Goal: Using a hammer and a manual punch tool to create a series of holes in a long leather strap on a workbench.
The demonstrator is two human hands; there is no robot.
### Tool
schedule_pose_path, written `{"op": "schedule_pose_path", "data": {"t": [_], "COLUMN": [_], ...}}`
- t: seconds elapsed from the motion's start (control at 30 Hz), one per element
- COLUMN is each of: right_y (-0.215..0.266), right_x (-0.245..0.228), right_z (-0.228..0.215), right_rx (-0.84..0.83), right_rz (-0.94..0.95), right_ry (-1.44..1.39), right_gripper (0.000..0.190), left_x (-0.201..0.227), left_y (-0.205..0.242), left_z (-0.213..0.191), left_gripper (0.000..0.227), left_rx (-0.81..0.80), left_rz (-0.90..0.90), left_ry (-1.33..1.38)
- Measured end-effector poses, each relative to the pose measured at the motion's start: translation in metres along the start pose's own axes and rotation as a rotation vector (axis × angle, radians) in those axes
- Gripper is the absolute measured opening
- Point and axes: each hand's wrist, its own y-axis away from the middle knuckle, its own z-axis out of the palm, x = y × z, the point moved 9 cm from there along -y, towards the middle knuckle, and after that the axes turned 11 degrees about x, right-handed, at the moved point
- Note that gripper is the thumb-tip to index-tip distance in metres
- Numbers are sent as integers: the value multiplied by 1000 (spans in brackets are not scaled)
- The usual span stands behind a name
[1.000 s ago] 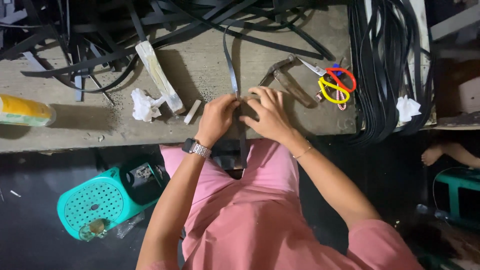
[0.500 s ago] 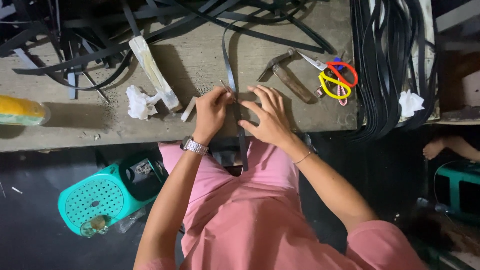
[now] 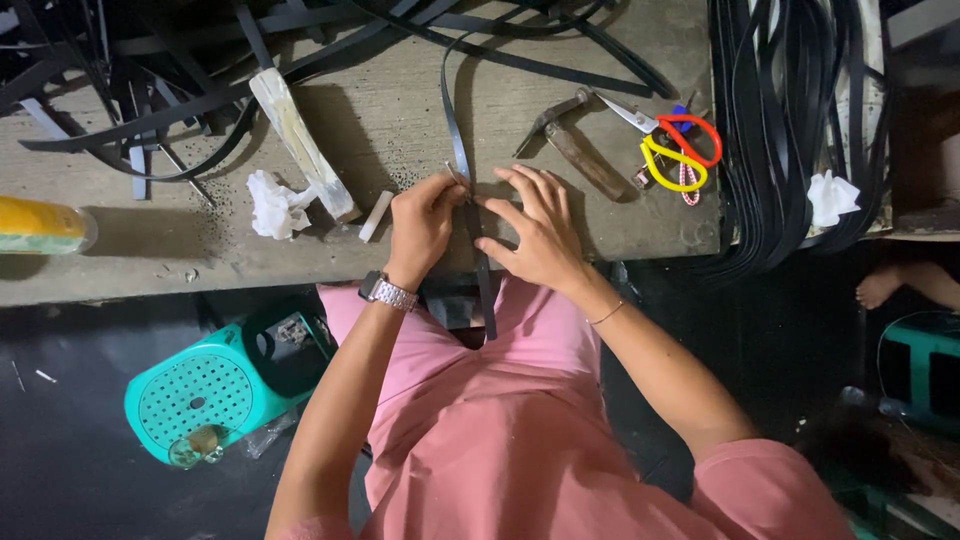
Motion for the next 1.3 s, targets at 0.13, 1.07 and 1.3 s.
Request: {"op": "schedule_pose_path", "data": {"t": [0.13,1.07,1.3], "right_y": [1,-10,-4], "right_x": [0,-21,4], "right_z": [0,-139,-85], "right_rx": [5,309,97], "right_rz": [-3,136,195], "right_ry": [-19,-115,-172], "right_gripper": [48,32,35], "left_x": [-3,-10,-8], "left_y": [3,22,17], "left_z": [4,15,18], "left_gripper": [8,13,12], "left_rx": [-16,-89,-84], "left_rz": [18,299,322], "left_ry": [-28,-300,-322]}}
